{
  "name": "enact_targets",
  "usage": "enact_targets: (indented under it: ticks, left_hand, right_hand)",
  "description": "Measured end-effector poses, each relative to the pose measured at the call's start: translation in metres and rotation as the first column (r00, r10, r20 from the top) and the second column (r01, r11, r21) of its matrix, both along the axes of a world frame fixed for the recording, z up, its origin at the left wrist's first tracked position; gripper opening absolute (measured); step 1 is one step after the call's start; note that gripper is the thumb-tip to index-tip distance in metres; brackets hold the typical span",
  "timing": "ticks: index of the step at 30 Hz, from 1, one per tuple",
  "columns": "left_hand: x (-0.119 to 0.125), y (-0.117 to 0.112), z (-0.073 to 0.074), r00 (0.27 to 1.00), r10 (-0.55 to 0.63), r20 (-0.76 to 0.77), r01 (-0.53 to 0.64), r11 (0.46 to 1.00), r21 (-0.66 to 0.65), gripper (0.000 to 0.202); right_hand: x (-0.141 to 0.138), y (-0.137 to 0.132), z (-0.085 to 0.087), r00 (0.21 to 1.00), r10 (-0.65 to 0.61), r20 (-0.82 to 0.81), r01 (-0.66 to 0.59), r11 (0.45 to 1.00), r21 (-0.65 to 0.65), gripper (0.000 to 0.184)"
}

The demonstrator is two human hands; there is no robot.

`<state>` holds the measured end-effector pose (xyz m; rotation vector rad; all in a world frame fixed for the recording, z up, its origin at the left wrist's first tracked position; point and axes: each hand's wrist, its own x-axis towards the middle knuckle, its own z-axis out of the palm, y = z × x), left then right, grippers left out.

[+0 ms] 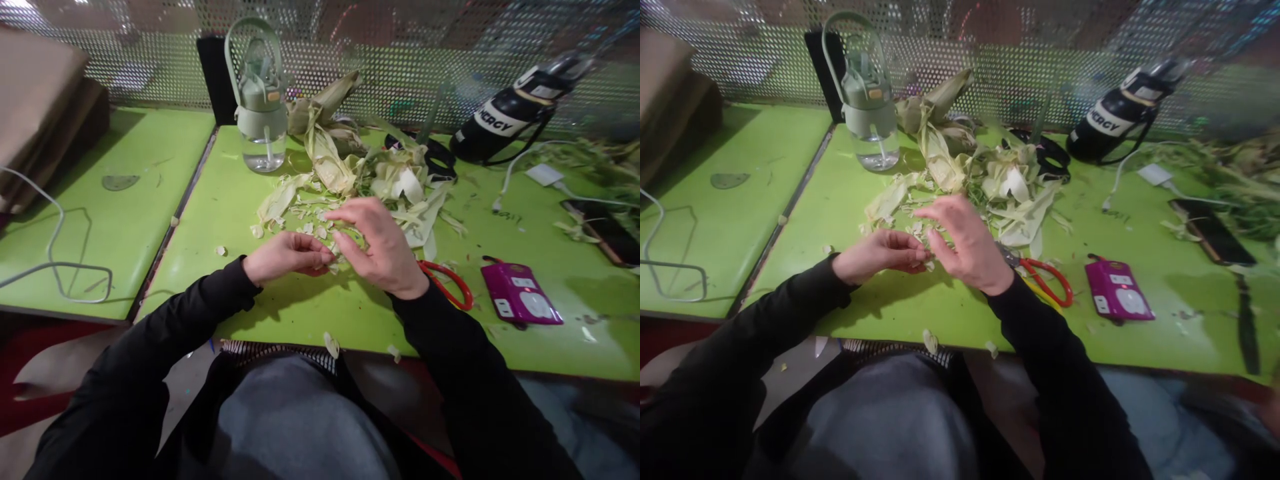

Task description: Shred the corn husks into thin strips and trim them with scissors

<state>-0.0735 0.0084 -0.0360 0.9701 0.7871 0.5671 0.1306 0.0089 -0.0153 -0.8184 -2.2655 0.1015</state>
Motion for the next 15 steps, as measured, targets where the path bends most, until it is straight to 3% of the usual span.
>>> enact_targets:
  ticks: [3, 5, 7, 11, 15]
  left_hand:
    - [0.001, 0.002, 0.000, 0.989, 0.126, 0.078, -0.114, 0.983, -0.145, 0.003]
    - [0.002, 0.004, 0.001, 0.971, 0.214, 0.107, -0.192, 0.964, -0.182, 0.008]
    - [0.002, 0.005, 0.002, 0.949, 0.288, 0.130, -0.259, 0.945, -0.200, 0.013]
    - [0.002, 0.005, 0.000, 0.922, 0.341, 0.181, -0.305, 0.931, -0.200, 0.012]
    - [0.002, 0.005, -0.004, 0.916, 0.341, 0.212, -0.305, 0.934, -0.183, 0.007]
  right_hand:
    - [0.007, 0.003, 0.004, 0.994, -0.106, 0.008, 0.104, 0.987, 0.120, 0.014]
    - [0.010, 0.003, 0.006, 0.992, -0.114, 0.052, 0.105, 0.984, 0.145, 0.009]
    - [0.009, 0.001, 0.004, 0.986, -0.110, 0.122, 0.089, 0.982, 0.166, 0.015]
    - [0.002, 0.002, -0.008, 0.980, -0.146, 0.136, 0.102, 0.952, 0.288, 0.014]
    - [-0.002, 0.003, -0.018, 0.985, -0.151, 0.081, 0.124, 0.955, 0.271, 0.016]
